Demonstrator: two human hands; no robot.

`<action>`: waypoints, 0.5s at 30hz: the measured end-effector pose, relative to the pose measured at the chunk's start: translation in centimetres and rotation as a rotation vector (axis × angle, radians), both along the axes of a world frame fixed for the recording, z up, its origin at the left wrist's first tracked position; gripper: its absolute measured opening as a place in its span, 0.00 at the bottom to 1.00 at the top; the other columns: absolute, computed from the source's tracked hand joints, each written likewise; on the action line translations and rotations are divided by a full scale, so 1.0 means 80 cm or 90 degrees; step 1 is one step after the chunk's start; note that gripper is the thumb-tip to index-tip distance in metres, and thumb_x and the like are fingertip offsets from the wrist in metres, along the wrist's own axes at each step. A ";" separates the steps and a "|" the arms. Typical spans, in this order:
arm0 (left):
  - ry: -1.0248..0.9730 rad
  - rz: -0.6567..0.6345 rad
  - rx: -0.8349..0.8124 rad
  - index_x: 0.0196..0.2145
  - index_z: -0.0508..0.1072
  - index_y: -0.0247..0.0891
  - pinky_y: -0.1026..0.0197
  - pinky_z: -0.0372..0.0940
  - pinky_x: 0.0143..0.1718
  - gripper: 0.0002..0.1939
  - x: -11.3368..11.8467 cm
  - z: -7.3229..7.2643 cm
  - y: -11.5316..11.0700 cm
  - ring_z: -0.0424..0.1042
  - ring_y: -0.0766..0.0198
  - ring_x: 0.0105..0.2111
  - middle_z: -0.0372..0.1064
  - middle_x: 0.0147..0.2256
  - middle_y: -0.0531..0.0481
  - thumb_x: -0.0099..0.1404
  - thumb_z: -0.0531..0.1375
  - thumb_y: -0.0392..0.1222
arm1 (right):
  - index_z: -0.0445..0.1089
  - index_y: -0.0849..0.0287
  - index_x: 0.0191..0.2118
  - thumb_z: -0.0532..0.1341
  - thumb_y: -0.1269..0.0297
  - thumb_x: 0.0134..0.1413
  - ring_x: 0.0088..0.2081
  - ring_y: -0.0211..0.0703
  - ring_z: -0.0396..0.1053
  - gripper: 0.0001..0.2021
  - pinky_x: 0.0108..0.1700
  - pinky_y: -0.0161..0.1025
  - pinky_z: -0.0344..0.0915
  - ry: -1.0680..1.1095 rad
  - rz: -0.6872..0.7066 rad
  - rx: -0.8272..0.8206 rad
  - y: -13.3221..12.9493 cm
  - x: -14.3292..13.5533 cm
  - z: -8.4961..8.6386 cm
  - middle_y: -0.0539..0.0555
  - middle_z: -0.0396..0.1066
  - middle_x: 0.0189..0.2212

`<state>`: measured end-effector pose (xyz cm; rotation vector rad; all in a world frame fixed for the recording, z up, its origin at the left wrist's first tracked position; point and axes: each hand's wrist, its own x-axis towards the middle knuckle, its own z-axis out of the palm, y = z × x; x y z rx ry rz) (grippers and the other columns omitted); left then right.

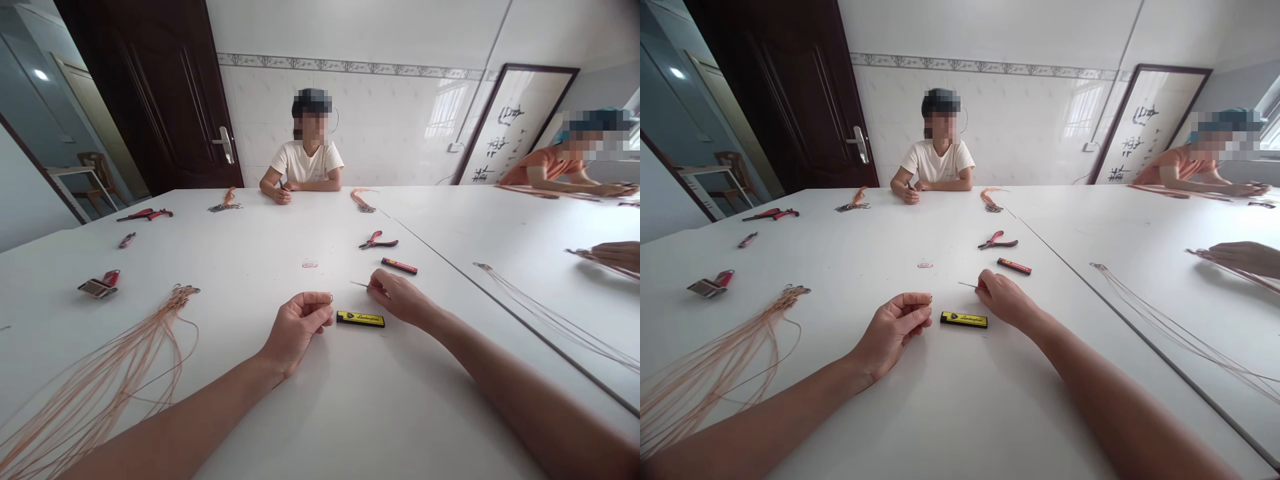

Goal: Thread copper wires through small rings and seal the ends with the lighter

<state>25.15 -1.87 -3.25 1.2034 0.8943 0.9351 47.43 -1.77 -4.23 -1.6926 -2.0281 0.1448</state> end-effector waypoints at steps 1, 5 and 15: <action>0.000 0.002 -0.002 0.33 0.72 0.38 0.63 0.58 0.31 0.12 0.000 0.000 0.000 0.66 0.67 0.29 0.67 0.30 0.50 0.49 0.62 0.43 | 0.57 0.57 0.31 0.46 0.61 0.55 0.24 0.38 0.59 0.08 0.24 0.34 0.55 0.023 0.003 0.015 -0.001 -0.003 0.001 0.50 0.63 0.23; -0.002 0.009 -0.007 0.33 0.72 0.38 0.63 0.59 0.31 0.13 0.000 0.000 0.000 0.66 0.68 0.28 0.67 0.29 0.50 0.48 0.63 0.43 | 0.56 0.57 0.45 0.44 0.59 0.58 0.25 0.38 0.62 0.13 0.27 0.35 0.57 0.062 0.009 0.072 -0.014 -0.025 0.012 0.50 0.65 0.26; -0.025 -0.004 0.005 0.31 0.71 0.38 0.64 0.57 0.29 0.10 0.002 -0.001 0.000 0.65 0.68 0.26 0.66 0.26 0.52 0.49 0.62 0.41 | 0.60 0.57 0.49 0.49 0.60 0.56 0.29 0.36 0.63 0.16 0.28 0.34 0.60 0.026 0.148 0.143 -0.037 -0.061 0.014 0.55 0.65 0.32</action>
